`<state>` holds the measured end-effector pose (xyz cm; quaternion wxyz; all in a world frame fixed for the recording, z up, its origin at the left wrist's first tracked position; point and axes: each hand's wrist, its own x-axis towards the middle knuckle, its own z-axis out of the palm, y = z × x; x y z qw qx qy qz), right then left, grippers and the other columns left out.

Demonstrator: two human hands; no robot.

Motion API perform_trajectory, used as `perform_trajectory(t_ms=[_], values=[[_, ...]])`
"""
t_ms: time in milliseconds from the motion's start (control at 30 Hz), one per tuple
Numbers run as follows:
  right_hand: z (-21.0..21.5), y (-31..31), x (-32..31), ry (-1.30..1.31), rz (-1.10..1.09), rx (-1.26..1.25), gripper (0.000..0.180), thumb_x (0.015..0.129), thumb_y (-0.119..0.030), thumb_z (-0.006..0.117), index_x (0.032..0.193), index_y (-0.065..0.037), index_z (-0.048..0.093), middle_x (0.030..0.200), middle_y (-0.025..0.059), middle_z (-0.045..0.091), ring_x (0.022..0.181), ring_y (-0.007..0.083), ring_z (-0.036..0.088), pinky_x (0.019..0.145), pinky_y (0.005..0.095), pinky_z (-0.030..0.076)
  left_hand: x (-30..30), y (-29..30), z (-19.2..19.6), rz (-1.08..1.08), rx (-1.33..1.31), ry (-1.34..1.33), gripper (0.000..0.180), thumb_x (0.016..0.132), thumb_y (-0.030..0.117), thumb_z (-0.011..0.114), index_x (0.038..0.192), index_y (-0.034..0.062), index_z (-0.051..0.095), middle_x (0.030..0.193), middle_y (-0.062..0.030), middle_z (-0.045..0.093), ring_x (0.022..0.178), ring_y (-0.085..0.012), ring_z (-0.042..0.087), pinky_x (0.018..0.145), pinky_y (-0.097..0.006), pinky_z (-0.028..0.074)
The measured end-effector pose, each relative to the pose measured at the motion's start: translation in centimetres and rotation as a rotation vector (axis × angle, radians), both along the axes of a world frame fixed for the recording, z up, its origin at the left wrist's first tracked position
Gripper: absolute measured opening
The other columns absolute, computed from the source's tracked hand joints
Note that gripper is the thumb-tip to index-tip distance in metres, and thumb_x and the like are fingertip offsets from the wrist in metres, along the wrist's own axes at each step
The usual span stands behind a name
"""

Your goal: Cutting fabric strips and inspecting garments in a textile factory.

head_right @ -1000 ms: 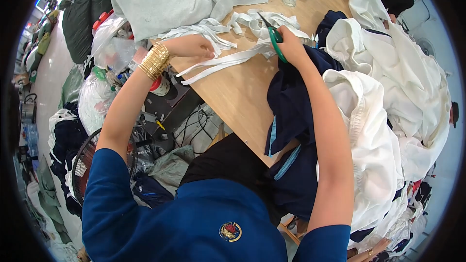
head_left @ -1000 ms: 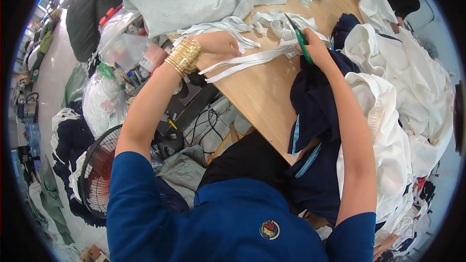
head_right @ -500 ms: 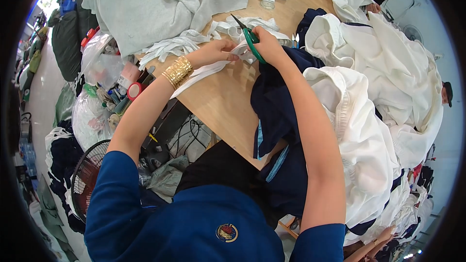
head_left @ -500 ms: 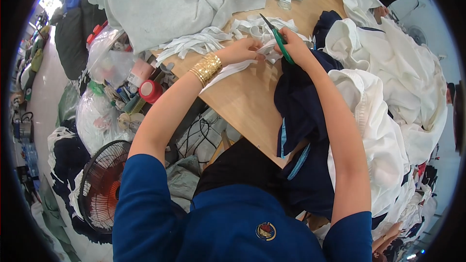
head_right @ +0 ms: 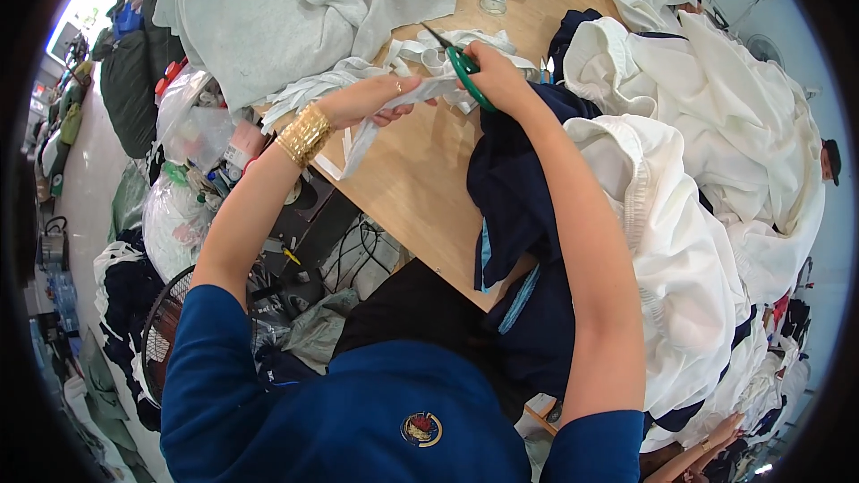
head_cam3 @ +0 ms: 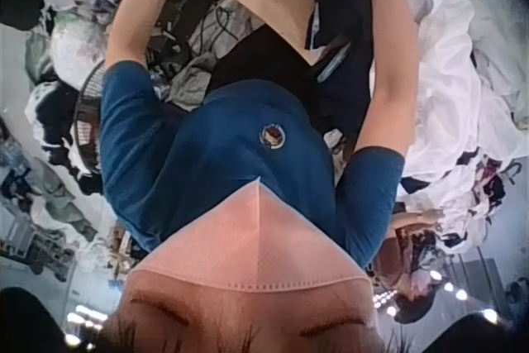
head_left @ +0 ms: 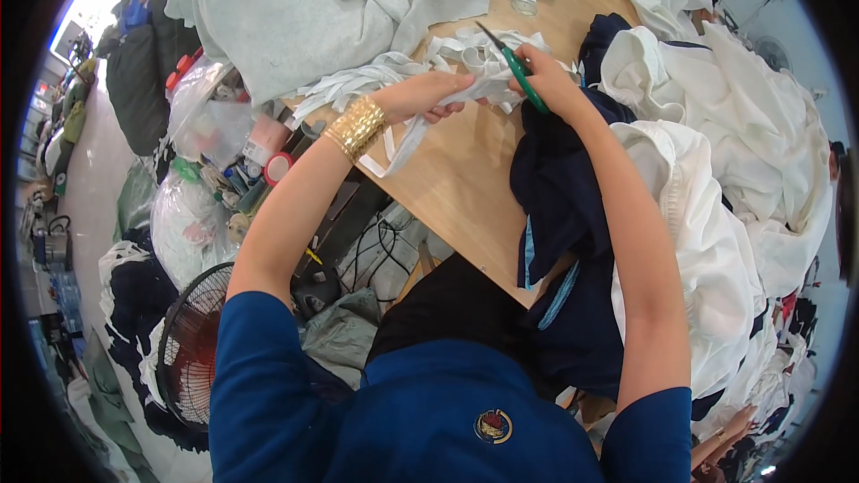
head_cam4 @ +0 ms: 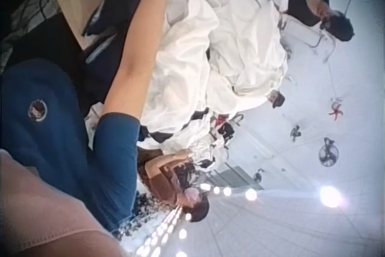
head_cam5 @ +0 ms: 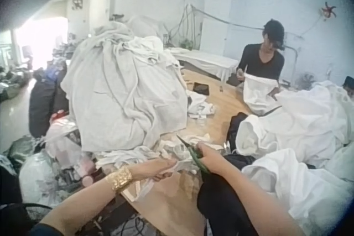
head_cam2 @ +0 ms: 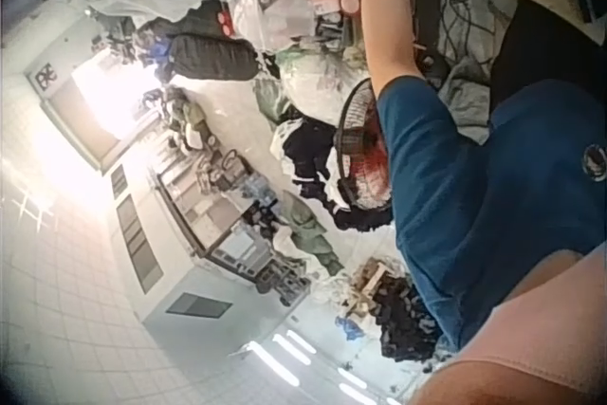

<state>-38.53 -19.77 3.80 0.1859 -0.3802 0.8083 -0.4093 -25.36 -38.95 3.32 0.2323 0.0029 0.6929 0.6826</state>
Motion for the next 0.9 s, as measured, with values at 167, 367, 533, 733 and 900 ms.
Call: perform_trajectory(t_ms=[167, 367, 533, 733, 900], values=[[-0.4, 0.6, 2.0, -0.012, 0.081, 0.102, 0.028, 0.070, -0.007, 0.063, 0.094, -0.001, 0.050, 0.076, 0.0060, 0.055, 0.072, 0.0123, 0.051, 0.064, 0.0259, 0.042, 3.2, 0.7, 0.1, 0.029, -0.187, 0.087, 0.046, 0.094, 0.047, 0.036, 0.104, 0.0086, 0.061, 0.065, 0.0073, 0.033, 0.056, -0.0036, 0.028, 0.047, -0.017, 0.025], [-0.6, 0.7, 4.1, 0.062, 0.111, 0.129, 0.029, 0.071, -0.009, 0.064, 0.095, -0.001, 0.049, 0.081, 0.0082, 0.056, 0.077, 0.0144, 0.052, 0.069, 0.0286, 0.042, 5.9, 1.5, -0.4, 0.088, -0.076, -0.035, 0.057, 0.094, 0.052, 0.028, 0.109, 0.0053, 0.057, 0.064, 0.0080, 0.029, 0.054, -0.0035, 0.024, 0.046, -0.017, 0.022], [-0.3, 1.1, 5.8, 0.054, 0.121, 0.036, 0.027, 0.076, -0.008, 0.063, 0.096, -0.004, 0.045, 0.077, 0.0081, 0.054, 0.074, 0.0150, 0.052, 0.067, 0.0290, 0.042, 6.6, 0.8, -2.3, 0.171, 0.299, -0.307, 0.041, 0.096, 0.039, 0.036, 0.095, 0.0038, 0.058, 0.064, 0.0087, 0.033, 0.050, -0.0014, 0.022, 0.043, -0.015, 0.019], [-1.2, 1.9, 7.0, 0.075, 0.052, -0.016, 0.026, 0.078, -0.010, 0.062, 0.096, -0.004, 0.044, 0.077, 0.0120, 0.056, 0.070, 0.0213, 0.055, 0.065, 0.0299, 0.042, 7.2, 2.1, -2.5, 0.228, 0.223, -0.219, 0.025, 0.094, 0.028, 0.044, 0.092, 0.0068, 0.057, 0.062, 0.0083, 0.035, 0.051, -0.0013, 0.025, 0.045, -0.016, 0.022], [-0.2, 2.1, 10.1, 0.170, -0.237, -0.180, 0.032, 0.075, -0.015, 0.069, 0.092, -0.003, 0.045, 0.072, 0.0076, 0.052, 0.067, 0.0141, 0.051, 0.063, 0.0268, 0.042, 8.5, 3.3, -3.6, 0.347, -0.255, 0.123, 0.028, 0.093, 0.025, 0.045, 0.083, 0.0041, 0.060, 0.058, 0.0049, 0.042, 0.051, -0.0043, 0.035, 0.046, -0.021, 0.028]])
